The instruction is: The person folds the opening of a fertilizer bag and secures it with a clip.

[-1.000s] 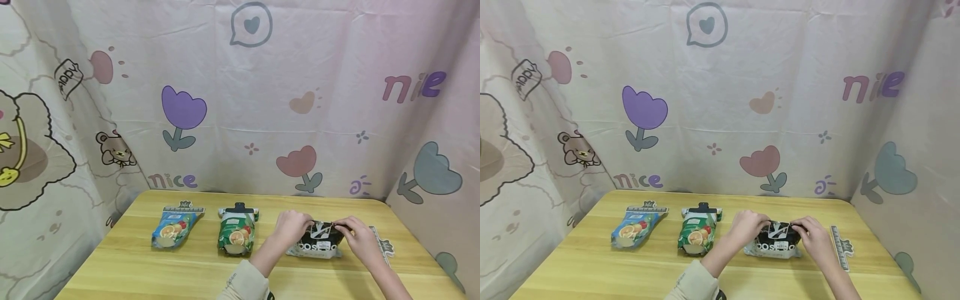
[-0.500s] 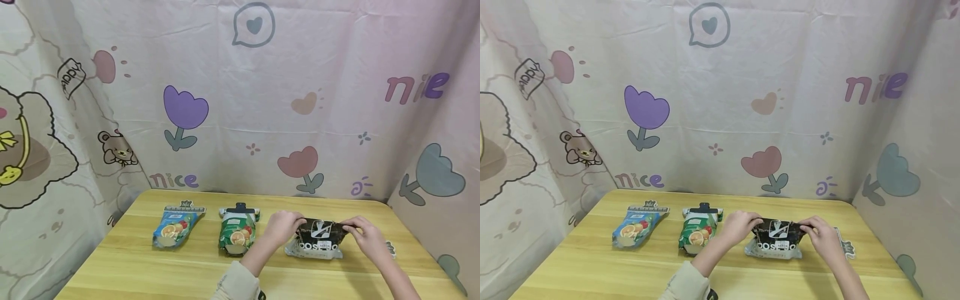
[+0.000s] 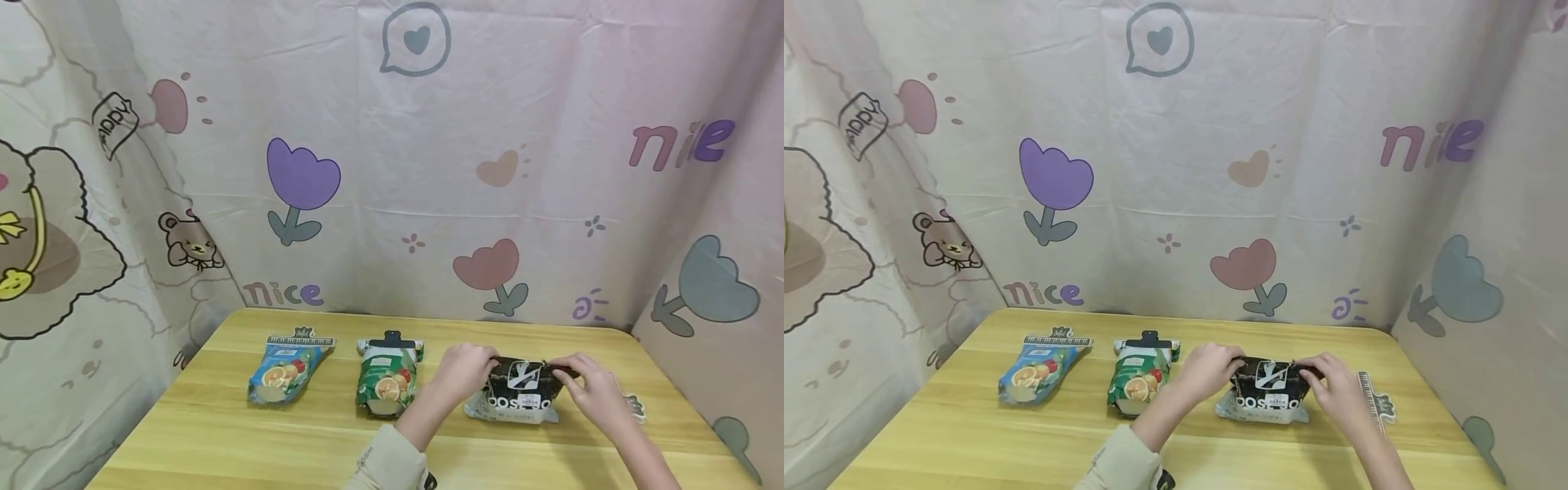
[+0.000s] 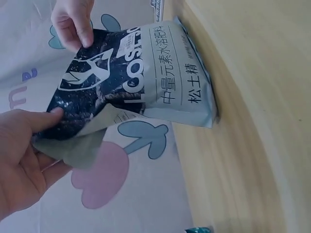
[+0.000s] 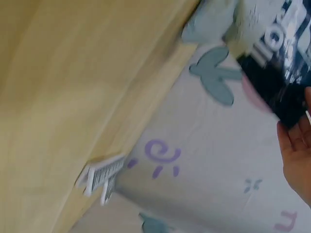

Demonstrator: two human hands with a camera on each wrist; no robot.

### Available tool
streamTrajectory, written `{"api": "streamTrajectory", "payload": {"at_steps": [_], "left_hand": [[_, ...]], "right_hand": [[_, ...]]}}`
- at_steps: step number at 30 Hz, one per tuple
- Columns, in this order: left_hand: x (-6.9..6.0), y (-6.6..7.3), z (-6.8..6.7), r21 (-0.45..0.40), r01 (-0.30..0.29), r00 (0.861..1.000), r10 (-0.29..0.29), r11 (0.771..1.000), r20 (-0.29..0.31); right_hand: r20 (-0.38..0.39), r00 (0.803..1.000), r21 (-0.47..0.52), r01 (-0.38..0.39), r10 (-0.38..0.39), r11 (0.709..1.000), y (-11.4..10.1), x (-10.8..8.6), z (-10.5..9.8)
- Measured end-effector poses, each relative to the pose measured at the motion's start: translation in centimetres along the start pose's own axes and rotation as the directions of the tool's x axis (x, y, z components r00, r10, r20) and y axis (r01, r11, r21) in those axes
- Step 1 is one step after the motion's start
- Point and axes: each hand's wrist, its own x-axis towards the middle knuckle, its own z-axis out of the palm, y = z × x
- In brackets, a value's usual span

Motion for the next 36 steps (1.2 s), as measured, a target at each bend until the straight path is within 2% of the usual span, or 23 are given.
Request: {"api": "streamTrajectory", "payload": {"at_steps": [5,10,13,20,24,26,29,31,36], "left_hand": [[0.8,1.6,-0.4,0.19,-0.031,0.998,0.021,0.981,0.051],[1.2,2.7,-0.2,0.275,-0.046,0.998,0.033,0.96,0.051],[1.2,2.8,0.1,0.284,-0.037,0.999,0.029,0.958,0.033],[1.1,2.5,0.6,0.239,-0.034,0.999,0.037,0.97,-0.011],[1.0,2.3,0.7,0.228,-0.038,0.999,0.038,0.973,0.002],[0.9,2.2,0.9,0.209,-0.039,0.999,0.04,0.977,-0.002],[0.8,2.0,1.1,0.174,-0.051,0.997,0.06,0.983,-0.047],[0.8,1.9,1.3,0.151,-0.06,0.992,0.076,0.987,-0.102],[0.8,1.8,1.8,0.154,-0.059,0.964,0.096,0.986,-0.246]], "right_hand": [[0.0,1.0,0.055,0.031,-0.031,0.998,-1.7,0.3,1.0],[0.055,0.998,0.053,0.021,-0.024,0.998,-3.4,0.7,1.5],[0.078,0.997,0.049,0.015,-0.019,0.999,-4.0,0.9,1.7],[0.051,0.998,0.043,0.043,-0.046,0.998,-3.7,1.1,1.8],[0.088,0.996,0.105,0.008,-0.017,0.994,-3.6,1.2,1.7],[0.073,0.997,0.147,-0.005,-0.006,0.989,-3.5,1.1,1.8],[0.008,0.999,0.193,0.029,-0.032,0.981,-3.3,1.1,2.0],[-0.037,0.997,0.214,0.067,-0.06,0.975,-3.3,1.2,2.2],[-0.1,0.99,0.184,0.117,-0.1,0.976,-3.5,1.4,2.9]]}}
